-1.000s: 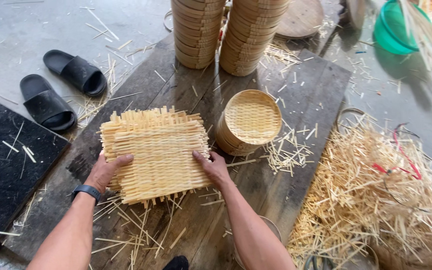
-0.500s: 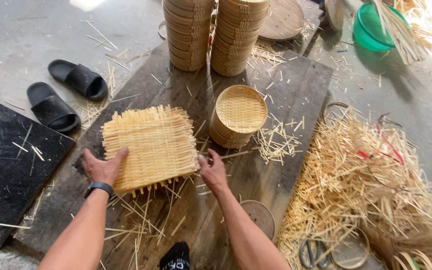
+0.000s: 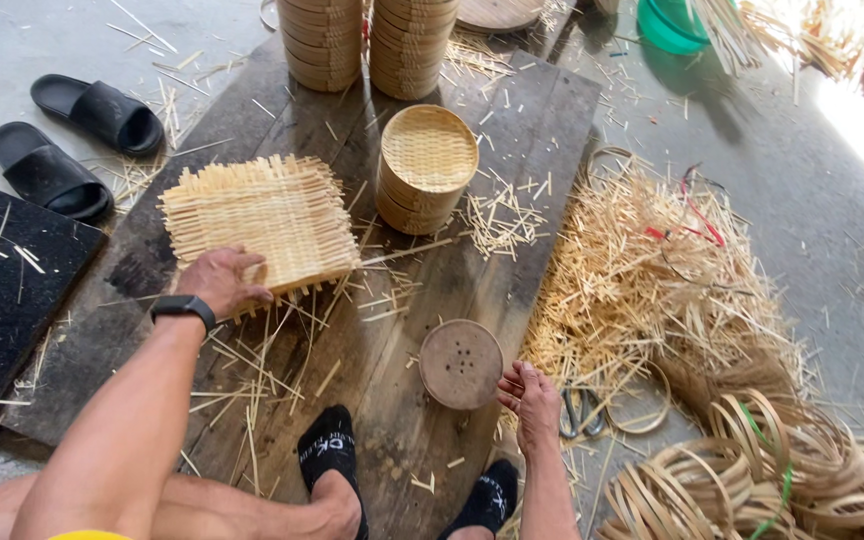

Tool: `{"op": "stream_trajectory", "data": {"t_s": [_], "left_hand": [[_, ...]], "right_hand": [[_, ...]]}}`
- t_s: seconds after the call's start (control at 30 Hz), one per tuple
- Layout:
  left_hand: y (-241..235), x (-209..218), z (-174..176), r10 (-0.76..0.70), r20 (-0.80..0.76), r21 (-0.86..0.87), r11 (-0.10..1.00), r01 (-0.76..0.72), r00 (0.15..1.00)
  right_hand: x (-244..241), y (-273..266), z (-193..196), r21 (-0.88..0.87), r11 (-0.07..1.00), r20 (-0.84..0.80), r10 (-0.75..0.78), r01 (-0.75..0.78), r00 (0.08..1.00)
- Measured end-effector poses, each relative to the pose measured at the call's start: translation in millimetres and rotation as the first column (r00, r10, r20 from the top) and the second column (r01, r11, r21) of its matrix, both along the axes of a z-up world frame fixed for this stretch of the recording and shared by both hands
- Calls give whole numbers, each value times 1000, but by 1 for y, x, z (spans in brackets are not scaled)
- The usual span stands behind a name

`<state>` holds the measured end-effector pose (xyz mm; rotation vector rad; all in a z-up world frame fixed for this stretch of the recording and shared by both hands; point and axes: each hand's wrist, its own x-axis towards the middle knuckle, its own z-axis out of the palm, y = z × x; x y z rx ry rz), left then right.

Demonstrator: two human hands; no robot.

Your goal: The person sits on the floor and repeatedly places a circular bamboo frame onto a flat woven bamboo mat, then uses shears to trim the excess mat around the frame. The trimmed circular pieces are stacked into a growing pile.

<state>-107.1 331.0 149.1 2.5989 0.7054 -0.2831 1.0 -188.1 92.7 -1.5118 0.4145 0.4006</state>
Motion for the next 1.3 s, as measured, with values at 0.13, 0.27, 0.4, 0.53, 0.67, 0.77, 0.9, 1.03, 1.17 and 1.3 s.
{"op": "stream_trajectory", "data": {"t_s": [0.13,0.27,0.4,0.53,0.67,0.77,0.9,1.03,1.17,1.3], "left_hand": [[-9,0,14,19,-41,60,998,-16,999],[-30,6,38,-241,320,534,844,36,916],[-112,32,62,-463,341,584,787,201,818],[-251,11,41,-812,365,577,581,574,455],[-313,-3,-6,-876,251,397,481,781,412],[-316,-3,-41,-836,316,336,541,771,450],[-294,12,-66,-564,552,38,753,657,614],[-257,66,-84,420,-137,-591,692,-414,897],[-240,76,-101,341,-188,-808,479,-342,921],[-239,72,-109,347,-178,-829,451,-330,921]], "right_hand": [[-15,-30,0,84,996,7,-45,44,999],[-13,-36,10,70,994,28,-84,82,996],[-7,-29,23,125,989,26,-84,80,996],[0,-28,27,384,923,-72,11,17,997],[5,-31,9,313,949,-132,87,-41,987],[4,-35,-21,90,990,-80,114,-107,990],[2,-32,-49,113,992,-88,59,-49,994],[-1,-30,-56,100,995,-31,29,-25,999],[2,-26,-54,93,995,-12,48,-47,999],[1,-27,-51,115,992,40,52,-56,998]]}}
